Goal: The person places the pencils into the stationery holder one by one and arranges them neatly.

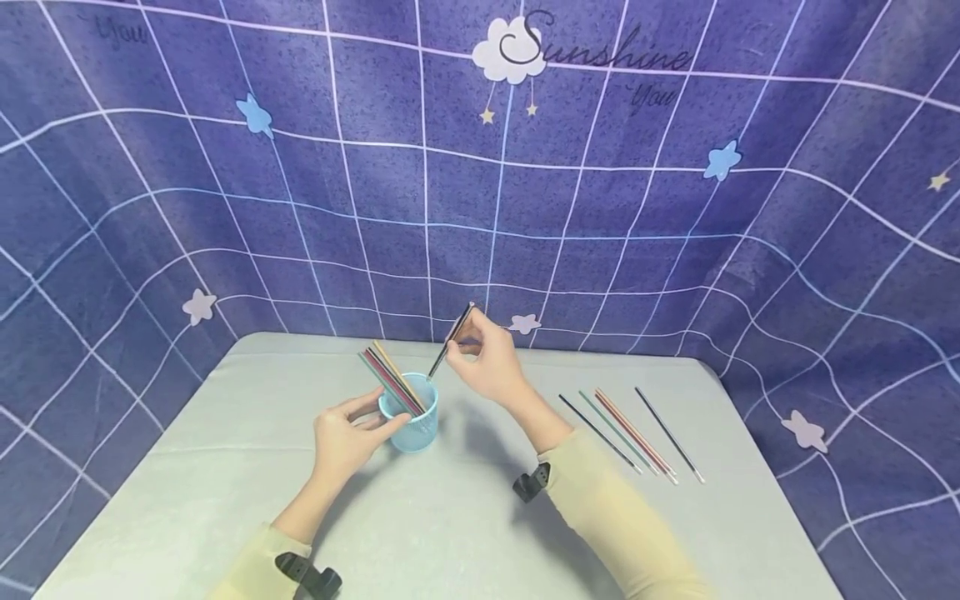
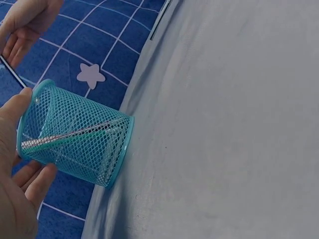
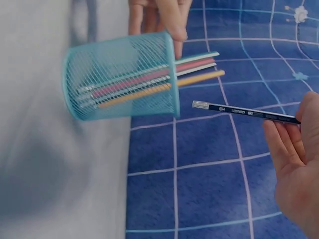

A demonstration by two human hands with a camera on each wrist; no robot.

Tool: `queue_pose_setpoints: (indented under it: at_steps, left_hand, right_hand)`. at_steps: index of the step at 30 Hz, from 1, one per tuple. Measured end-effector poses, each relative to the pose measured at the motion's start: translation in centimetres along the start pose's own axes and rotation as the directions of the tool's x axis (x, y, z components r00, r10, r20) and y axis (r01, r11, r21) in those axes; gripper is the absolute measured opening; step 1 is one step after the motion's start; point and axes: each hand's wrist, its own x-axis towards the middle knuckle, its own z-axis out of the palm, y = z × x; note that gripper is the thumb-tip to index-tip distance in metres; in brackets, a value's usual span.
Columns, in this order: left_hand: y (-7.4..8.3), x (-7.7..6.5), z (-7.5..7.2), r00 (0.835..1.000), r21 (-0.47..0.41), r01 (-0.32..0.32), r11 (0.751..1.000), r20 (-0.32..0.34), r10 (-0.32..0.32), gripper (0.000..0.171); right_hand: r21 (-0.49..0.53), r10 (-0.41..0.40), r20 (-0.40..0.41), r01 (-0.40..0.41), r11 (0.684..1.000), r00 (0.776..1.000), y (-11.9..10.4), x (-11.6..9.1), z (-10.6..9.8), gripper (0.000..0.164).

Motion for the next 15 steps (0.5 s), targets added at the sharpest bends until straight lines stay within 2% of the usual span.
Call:
queue_pose_setpoints:
  at_steps: [8, 15]
  left_hand:
    - [0.0, -0.1, 0.2, 1.0, -0.015, 0.026, 1.0, -0.004, -0.026, 0.062]
    - [0.1, -0.1, 0.1, 1.0, 0.003, 0.024, 1.0, -0.003, -0.024, 0.062]
  right_hand:
    - [-0.024, 0.038, 0.107, -0.035, 0.999, 0.994, 1.2, -0.4, 1.8, 0.016]
    - [-0.169, 0.021, 0.213, 0.016, 0.986, 0.977, 2.3, -0.3, 2.8, 0.01]
